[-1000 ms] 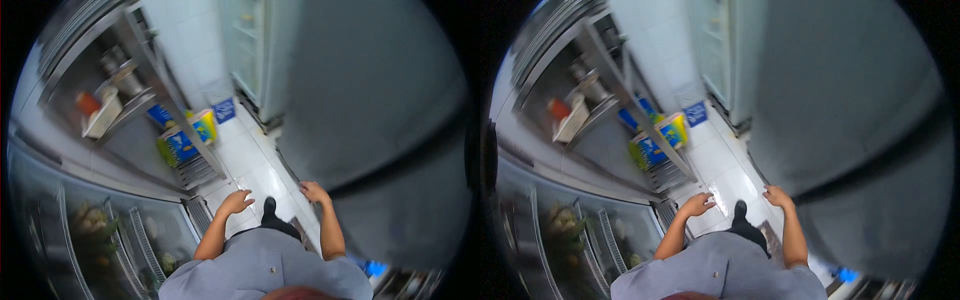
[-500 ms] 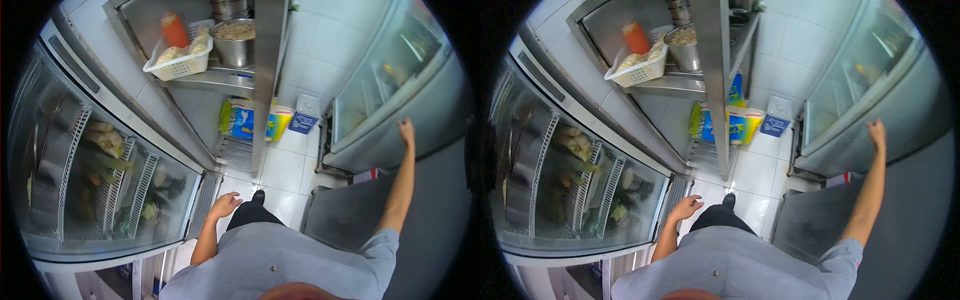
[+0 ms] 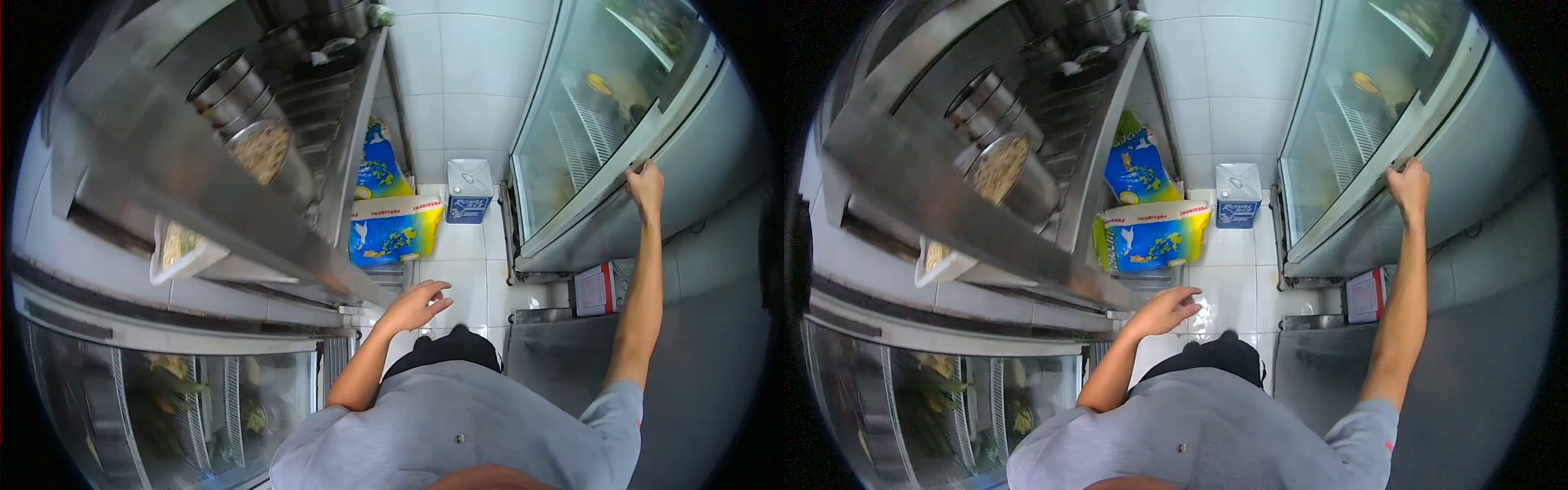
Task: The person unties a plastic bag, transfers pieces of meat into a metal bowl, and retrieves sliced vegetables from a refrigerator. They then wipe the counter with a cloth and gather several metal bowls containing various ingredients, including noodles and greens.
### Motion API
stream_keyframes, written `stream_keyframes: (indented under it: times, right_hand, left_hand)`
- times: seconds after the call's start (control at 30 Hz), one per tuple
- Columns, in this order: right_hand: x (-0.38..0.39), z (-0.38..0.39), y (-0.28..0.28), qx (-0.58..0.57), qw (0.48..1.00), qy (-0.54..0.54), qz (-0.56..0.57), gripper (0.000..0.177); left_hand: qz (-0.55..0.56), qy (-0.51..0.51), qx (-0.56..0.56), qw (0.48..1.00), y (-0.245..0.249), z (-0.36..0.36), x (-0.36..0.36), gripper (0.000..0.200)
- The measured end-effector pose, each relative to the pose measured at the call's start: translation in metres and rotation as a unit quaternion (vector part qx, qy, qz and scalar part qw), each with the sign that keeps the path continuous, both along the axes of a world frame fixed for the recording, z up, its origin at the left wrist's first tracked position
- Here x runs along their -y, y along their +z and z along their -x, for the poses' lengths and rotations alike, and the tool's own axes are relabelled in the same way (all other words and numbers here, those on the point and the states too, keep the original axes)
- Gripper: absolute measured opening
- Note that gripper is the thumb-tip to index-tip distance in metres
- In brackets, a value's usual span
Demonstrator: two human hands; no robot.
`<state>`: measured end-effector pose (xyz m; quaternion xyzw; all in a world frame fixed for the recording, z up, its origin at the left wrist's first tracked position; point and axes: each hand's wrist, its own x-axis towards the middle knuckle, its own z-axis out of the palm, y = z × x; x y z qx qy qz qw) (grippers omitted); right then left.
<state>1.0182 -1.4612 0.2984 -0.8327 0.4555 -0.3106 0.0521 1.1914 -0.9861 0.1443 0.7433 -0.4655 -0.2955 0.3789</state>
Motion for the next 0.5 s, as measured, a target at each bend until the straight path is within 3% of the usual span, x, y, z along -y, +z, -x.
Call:
stream_keyframes:
  times: [0.2,0.27,0.37,0.43,0.5]
  right_hand:
    - [-0.014,0.008,0.016,0.101,0.984,0.074,-0.123,0.019]
    - [-0.022,0.007,0.018,0.092,0.984,0.096,-0.119,0.020]
    - [-0.037,-0.001,0.009,0.078,0.964,0.205,-0.147,0.021]
    - [-0.048,-0.013,-0.004,0.124,0.886,0.384,-0.227,0.031]
    - [-0.065,-0.024,0.002,0.109,0.834,0.443,-0.311,0.057]
  left_hand:
    - [0.028,-0.080,-0.042,0.996,-0.007,-0.012,0.120,0.036]
    - [0.102,-0.103,-0.040,0.989,-0.007,-0.012,0.169,0.038]
    - [0.170,-0.106,-0.010,0.980,-0.007,-0.016,0.238,0.064]
    - [0.240,-0.051,0.036,0.969,0.002,-0.019,0.273,0.085]
    - [0.255,0.003,0.011,0.967,0.013,-0.032,0.282,0.096]
